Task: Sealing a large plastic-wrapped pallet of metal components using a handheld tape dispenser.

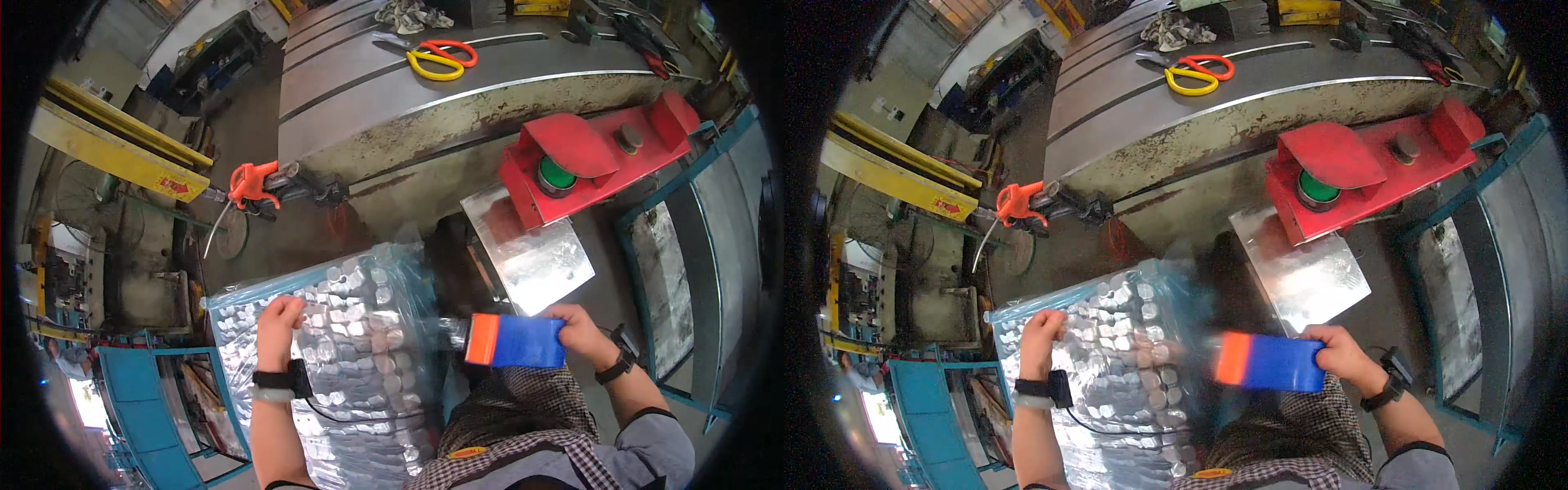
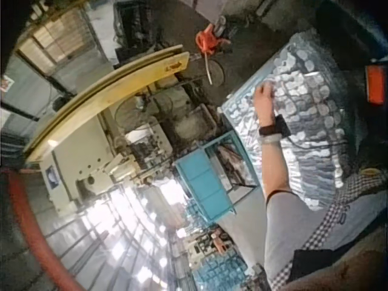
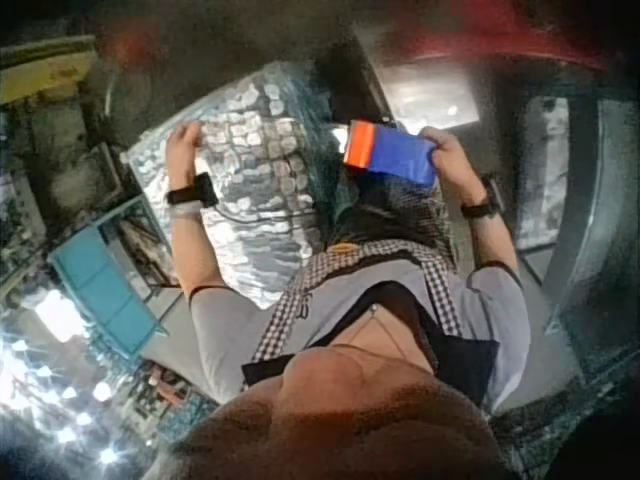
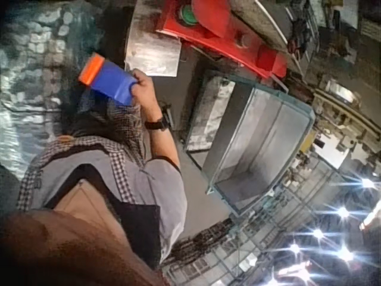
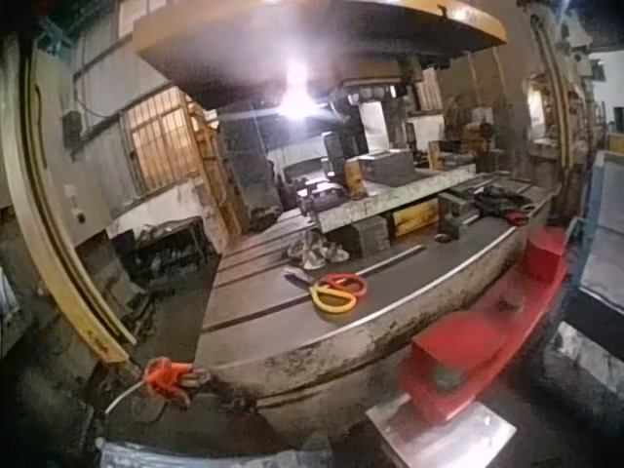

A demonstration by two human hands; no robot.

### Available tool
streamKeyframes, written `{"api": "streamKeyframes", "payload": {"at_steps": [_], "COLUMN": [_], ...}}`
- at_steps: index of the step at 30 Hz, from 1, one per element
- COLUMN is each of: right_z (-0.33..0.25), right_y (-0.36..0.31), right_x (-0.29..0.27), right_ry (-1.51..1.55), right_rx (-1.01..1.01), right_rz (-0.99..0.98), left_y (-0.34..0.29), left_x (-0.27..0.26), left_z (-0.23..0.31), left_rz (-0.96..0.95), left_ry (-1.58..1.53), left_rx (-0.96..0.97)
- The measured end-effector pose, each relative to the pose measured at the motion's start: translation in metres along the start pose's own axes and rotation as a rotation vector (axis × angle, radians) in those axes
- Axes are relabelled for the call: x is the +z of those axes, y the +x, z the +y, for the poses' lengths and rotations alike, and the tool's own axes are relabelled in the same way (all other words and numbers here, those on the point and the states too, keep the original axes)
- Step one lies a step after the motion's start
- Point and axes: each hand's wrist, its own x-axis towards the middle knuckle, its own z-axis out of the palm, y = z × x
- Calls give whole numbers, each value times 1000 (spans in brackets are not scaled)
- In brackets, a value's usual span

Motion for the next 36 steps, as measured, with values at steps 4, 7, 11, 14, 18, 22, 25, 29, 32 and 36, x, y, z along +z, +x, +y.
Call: {"api": "streamKeyframes", "payload": {"at_steps": [4, 7, 11, 14, 18, 22, 25, 29, 32, 36], "right_z": [-4, 3, 36, 64, 86, 102, 106, 112, 119, 112], "right_y": [21, 33, 40, 37, 48, 51, 56, 63, 59, 49], "right_x": [-12, -20, -4, 18, 44, 53, 56, 57, 54, 59], "right_ry": [-97, -349, -846, -1006, -1078, -1007, -1049, -1056, -1089, -1117], "right_rx": [7, -76, -463, -590, -660, -694, -689, -689, -634, -536], "right_rz": [65, 130, 12, -22, 22, -14, -5, -20, -41, -75], "left_y": [39, 71, 117, 152, 177, 194, 201, 208, 209, 199], "left_x": [17, 34, 49, 53, 66, 68, 70, 74, 73, 63], "left_z": [7, -7, -28, -40, -49, -70, -79, -80, -68, -40], "left_rz": [-219, -345, -308, -314, -351, -355, -371, -390, -433, -424], "left_ry": [8, 167, 577, 676, 676, 691, 654, 685, 672, 731], "left_rx": [-22, 47, 412, 506, 468, 515, 500, 475, 490, 587]}}
